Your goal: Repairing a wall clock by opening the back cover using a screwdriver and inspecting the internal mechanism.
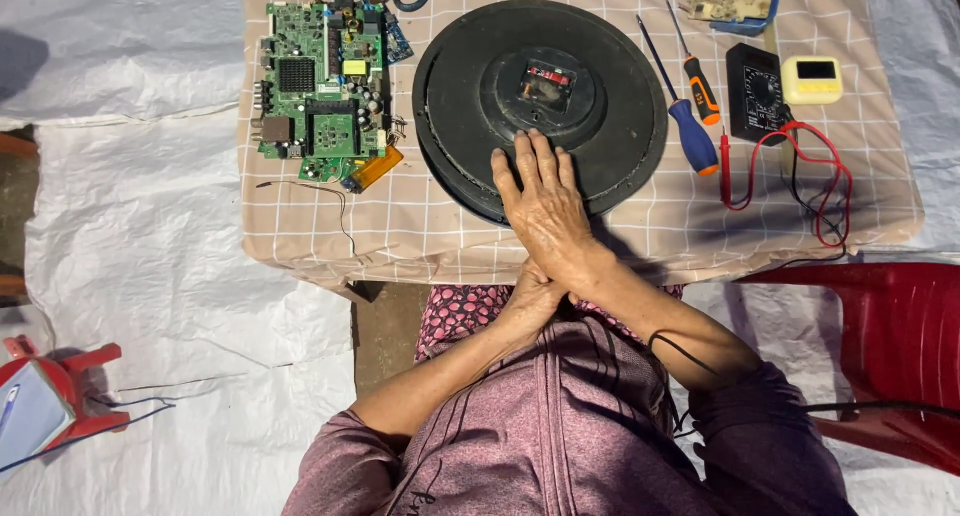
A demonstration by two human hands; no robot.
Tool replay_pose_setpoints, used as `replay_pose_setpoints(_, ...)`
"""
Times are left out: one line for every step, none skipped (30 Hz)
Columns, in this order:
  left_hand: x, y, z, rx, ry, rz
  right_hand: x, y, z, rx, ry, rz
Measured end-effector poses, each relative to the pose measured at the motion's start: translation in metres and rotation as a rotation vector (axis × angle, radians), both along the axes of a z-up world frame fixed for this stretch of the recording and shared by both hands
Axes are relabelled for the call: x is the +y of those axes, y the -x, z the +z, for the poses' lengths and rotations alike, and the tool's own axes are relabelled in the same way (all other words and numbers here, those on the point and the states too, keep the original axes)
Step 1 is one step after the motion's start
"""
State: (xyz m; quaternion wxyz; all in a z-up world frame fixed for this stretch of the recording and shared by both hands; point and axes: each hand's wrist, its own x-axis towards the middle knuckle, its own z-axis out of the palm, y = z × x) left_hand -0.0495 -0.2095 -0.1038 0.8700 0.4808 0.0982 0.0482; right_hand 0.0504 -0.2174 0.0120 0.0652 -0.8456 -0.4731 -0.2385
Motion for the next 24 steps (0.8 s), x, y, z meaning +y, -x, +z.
replay_pose_setpoints(0.002, -0.001, 0.0, 0.0, 0.002, 0.002, 0.0, 0.0, 0.001, 0.0, 0.002, 0.002)
replay_pose_setpoints(0.003, -0.001, -0.001, 0.015, -0.037, -0.002, -0.001, 0.0, 0.002, -0.03, 0.02, -0.005)
replay_pose_setpoints(0.004, -0.001, -0.001, 0.033, -0.072, -0.007, -0.003, 0.0, 0.002, -0.058, 0.04, -0.015)
replay_pose_setpoints(0.011, 0.004, 0.022, 0.034, -0.069, -0.007, -0.004, 0.001, 0.004, -0.057, 0.044, -0.015)
replay_pose_setpoints(0.02, 0.008, 0.046, -0.002, -0.176, -0.056, -0.004, 0.0, 0.006, -0.044, 0.041, -0.006)
replay_pose_setpoints(0.029, 0.012, 0.07, -0.039, -0.284, -0.103, -0.004, -0.001, 0.009, -0.031, 0.039, 0.004)
replay_pose_setpoints(0.032, 0.016, 0.063, -0.04, -0.284, -0.105, -0.005, -0.001, 0.008, -0.032, 0.039, 0.002)
replay_pose_setpoints(0.036, 0.02, 0.055, -0.072, -0.41, -0.145, -0.005, -0.002, 0.008, -0.023, 0.04, 0.003)
replay_pose_setpoints(0.039, 0.024, 0.047, -0.103, -0.537, -0.186, -0.005, -0.001, 0.008, -0.013, 0.04, 0.004)
replay_pose_setpoints(0.043, 0.031, 0.05, -0.102, -0.537, -0.187, -0.005, -0.002, 0.005, -0.012, 0.04, 0.003)
replay_pose_setpoints(0.046, 0.038, 0.054, -0.137, -0.51, -0.133, -0.006, -0.003, 0.003, -0.001, 0.042, 0.009)
replay_pose_setpoints(0.05, 0.044, 0.057, -0.172, -0.482, -0.079, -0.007, -0.004, 0.001, 0.009, 0.044, 0.015)
replay_pose_setpoints(0.059, 0.041, 0.07, -0.173, -0.483, -0.083, -0.008, -0.002, 0.004, 0.01, 0.043, 0.011)
replay_pose_setpoints(0.069, 0.039, 0.082, -0.131, -0.444, 0.081, -0.008, 0.0, 0.007, 0.011, 0.04, 0.014)
replay_pose_setpoints(0.078, 0.037, 0.095, -0.087, -0.402, 0.247, -0.009, 0.003, 0.01, 0.013, 0.039, 0.019)
replay_pose_setpoints(0.09, 0.034, 0.114, -0.087, -0.402, 0.245, -0.01, 0.003, 0.009, 0.014, 0.039, 0.018)
replay_pose_setpoints(0.103, 0.032, 0.133, -0.003, -0.418, 0.344, -0.009, 0.004, 0.009, 0.036, 0.041, 0.015)
replay_pose_setpoints(0.117, 0.029, 0.153, 0.082, -0.432, 0.443, -0.008, 0.004, 0.009, 0.058, 0.044, 0.011)
replay_pose_setpoints(0.128, 0.023, 0.149, 0.081, -0.433, 0.447, -0.008, 0.005, 0.012, 0.057, 0.043, 0.014)
replay_pose_setpoints(0.139, 0.017, 0.146, 0.101, -0.4, 0.457, -0.008, 0.006, 0.015, 0.054, 0.048, 0.012)
replay_pose_setpoints(0.15, 0.011, 0.142, 0.12, -0.367, 0.466, -0.008, 0.006, 0.018, 0.049, 0.052, 0.007)
replay_pose_setpoints(0.158, 0.007, 0.144, 0.117, -0.367, 0.467, -0.008, 0.006, 0.019, 0.047, 0.052, 0.008)
replay_pose_setpoints(0.166, 0.003, 0.145, 0.096, -0.272, 0.412, -0.008, 0.007, 0.02, 0.058, 0.05, 0.006)
replay_pose_setpoints(0.173, -0.002, 0.147, 0.075, -0.177, 0.357, -0.008, 0.007, 0.02, 0.07, 0.049, 0.004)
